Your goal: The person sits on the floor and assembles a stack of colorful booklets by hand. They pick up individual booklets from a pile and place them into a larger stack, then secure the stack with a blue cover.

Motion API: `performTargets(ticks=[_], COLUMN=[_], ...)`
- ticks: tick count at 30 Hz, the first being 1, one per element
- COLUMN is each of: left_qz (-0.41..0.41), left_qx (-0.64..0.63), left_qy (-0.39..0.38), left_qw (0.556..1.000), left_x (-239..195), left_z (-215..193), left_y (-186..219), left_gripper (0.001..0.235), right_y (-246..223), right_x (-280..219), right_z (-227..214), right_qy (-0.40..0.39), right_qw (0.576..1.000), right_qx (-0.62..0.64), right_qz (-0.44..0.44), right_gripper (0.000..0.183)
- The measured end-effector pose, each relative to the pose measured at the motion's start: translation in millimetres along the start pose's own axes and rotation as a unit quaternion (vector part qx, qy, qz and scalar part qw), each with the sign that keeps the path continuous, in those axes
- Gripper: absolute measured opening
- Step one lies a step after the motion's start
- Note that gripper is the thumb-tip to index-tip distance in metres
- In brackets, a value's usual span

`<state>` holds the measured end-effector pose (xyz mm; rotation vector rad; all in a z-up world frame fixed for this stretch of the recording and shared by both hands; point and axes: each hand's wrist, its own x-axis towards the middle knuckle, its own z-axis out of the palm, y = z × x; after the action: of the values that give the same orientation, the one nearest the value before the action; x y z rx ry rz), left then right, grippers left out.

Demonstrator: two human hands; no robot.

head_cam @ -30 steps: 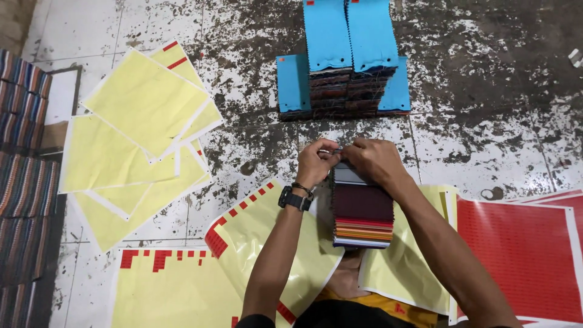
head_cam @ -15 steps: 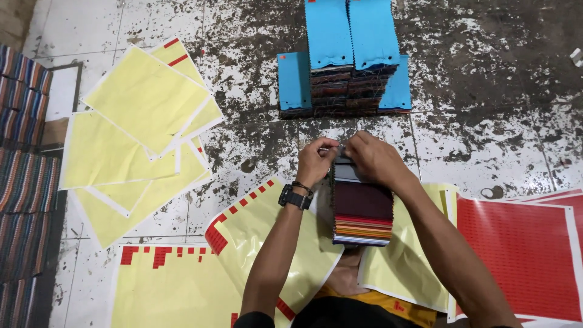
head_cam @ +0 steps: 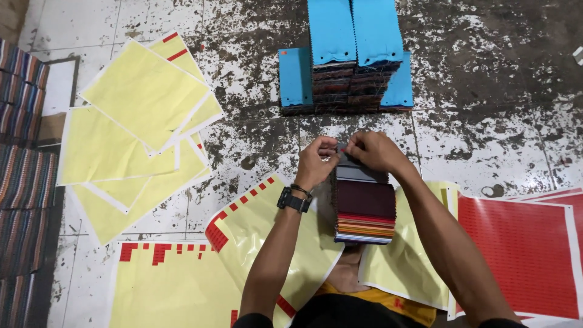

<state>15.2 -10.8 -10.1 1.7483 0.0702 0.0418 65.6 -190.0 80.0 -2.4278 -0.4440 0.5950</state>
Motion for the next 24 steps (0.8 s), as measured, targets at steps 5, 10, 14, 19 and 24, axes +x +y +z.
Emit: performTargets(ticks=[5,10,14,19,24], left_qz=[0.012,0.007,0.045,0.201,0.343], left_qx=[0.013,0.016,0.041,0.201,0.456], left_qy=[0.008,0.015,0.018,0.018,0.036], left_qw=[1.000,1.000,0.998,0.959,0.820], left_x=[0,0,-1,-1,5], left_z=[1,3,3,-2,0], left_y=[0,-2,-1,-6,-39], left_gripper=[0.031,0.031,0.028,0.015,0.027], right_y=[7,6,13,13,22], right_x=[6,6,11,10,16], right_z=[3,5,12,18,36], right_qy=[0.000,0.002,0.022,0.050,0.073], right_qw=[1.000,1.000,0.999,0.997,0.989], right_qx=[0.003,0.024,-0.007,-0.051,-0.130], right_qz=[0.004,0.013,0.024,0.029,0.003], right_gripper=[0.026,0.025,0.023,0.023,0.021])
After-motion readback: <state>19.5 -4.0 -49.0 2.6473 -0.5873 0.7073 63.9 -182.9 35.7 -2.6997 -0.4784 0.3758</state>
